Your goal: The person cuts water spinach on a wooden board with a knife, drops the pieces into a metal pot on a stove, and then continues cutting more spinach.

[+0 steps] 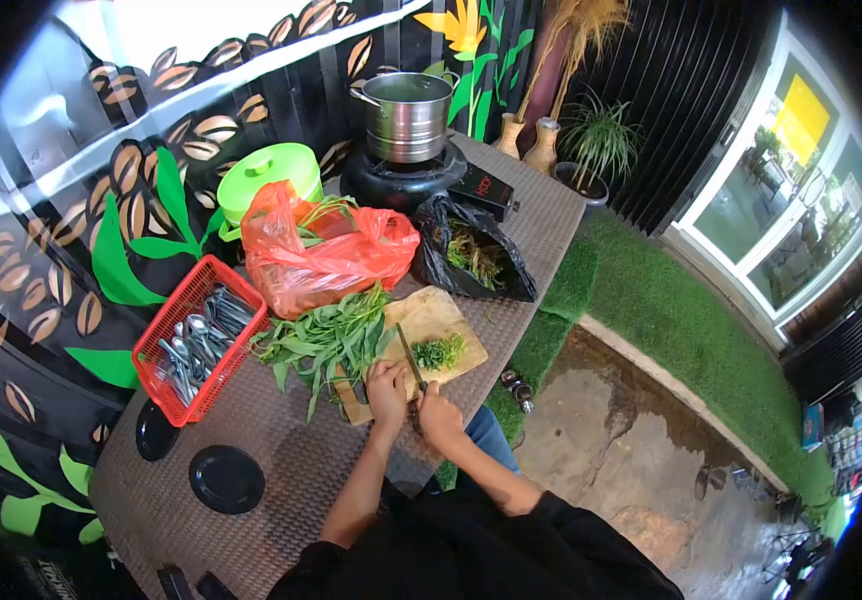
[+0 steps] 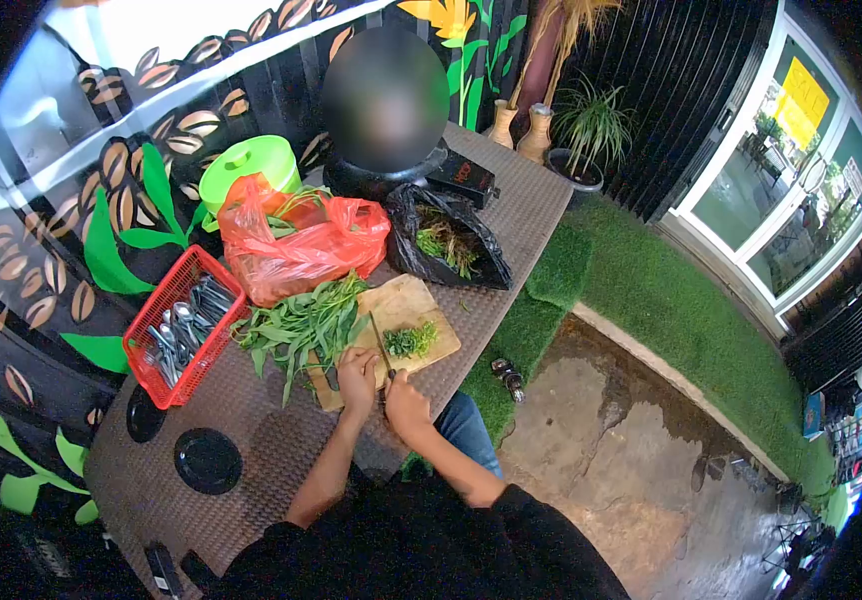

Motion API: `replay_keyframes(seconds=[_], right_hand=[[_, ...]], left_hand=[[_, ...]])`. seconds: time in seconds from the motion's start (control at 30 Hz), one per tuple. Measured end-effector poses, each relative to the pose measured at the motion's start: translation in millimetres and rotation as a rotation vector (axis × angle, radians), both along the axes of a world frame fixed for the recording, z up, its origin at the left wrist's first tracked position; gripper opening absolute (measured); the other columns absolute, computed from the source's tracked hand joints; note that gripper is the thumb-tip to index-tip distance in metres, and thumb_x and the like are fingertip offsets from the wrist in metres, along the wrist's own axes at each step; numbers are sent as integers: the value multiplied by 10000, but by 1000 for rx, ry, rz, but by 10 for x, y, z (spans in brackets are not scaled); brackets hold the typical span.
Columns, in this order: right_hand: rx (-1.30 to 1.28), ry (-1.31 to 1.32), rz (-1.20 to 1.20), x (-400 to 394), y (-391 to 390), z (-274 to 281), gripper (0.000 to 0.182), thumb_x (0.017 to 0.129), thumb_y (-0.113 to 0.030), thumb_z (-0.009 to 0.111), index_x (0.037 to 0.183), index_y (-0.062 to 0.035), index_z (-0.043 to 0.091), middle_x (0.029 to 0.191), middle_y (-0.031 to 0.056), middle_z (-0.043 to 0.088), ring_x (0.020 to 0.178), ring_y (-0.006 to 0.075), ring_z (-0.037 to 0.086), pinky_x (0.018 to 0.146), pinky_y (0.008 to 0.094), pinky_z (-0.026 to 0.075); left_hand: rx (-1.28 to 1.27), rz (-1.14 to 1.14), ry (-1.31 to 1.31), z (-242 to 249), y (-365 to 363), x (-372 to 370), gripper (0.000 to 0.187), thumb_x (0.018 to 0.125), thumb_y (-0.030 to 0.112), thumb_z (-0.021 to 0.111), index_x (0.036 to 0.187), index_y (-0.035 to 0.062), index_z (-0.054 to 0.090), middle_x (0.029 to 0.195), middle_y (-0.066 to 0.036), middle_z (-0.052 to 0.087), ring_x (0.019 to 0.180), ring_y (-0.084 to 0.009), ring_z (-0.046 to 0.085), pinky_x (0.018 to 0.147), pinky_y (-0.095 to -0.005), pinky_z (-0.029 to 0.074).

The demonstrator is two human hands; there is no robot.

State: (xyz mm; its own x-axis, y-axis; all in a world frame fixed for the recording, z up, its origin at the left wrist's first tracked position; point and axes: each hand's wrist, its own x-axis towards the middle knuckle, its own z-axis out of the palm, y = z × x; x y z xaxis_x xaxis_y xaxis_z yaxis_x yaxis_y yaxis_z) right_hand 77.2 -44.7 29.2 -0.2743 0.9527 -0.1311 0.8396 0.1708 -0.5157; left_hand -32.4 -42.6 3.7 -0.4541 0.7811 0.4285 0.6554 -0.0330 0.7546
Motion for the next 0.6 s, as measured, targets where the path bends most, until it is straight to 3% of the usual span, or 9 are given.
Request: replay_keyframes(seconds=[0.23,0.3,0.43,0.6], right_hand=[[-54,7,-9,-31,66,117,363,949,-361,386,978,-1,428,801,271,634,763,442,632,665,522,511],[-122,-43,-27,-50,-28,119,373,951,-364,379,993,3,431,826,277,634,777,441,631,677,530,505],[-91,-8,14,-15,188,91,377,959,-360,362,1017,7,427,831,291,627,812,453,620,692,525,497],[-105,-18,69,108,216,134,364,962,-335,371,1010,22,426,821,297,620,787,457,616,682,526,494]], left_hand=[[-54,4,1,63,-21,-6,124,833,76,598,877,3,688,825,-115,574,824,-293,524,751,-387,428],[-5,29,26,47,-24,10,105,788,45,626,854,-6,690,821,-119,586,818,-297,536,745,-380,429],[-59,4,-14,46,-59,-1,117,815,72,613,869,3,691,821,-110,575,837,-289,528,754,-386,434],[4,-103,4,-6,-58,-101,133,777,73,650,873,-7,694,857,-123,597,844,-283,554,771,-374,450]])
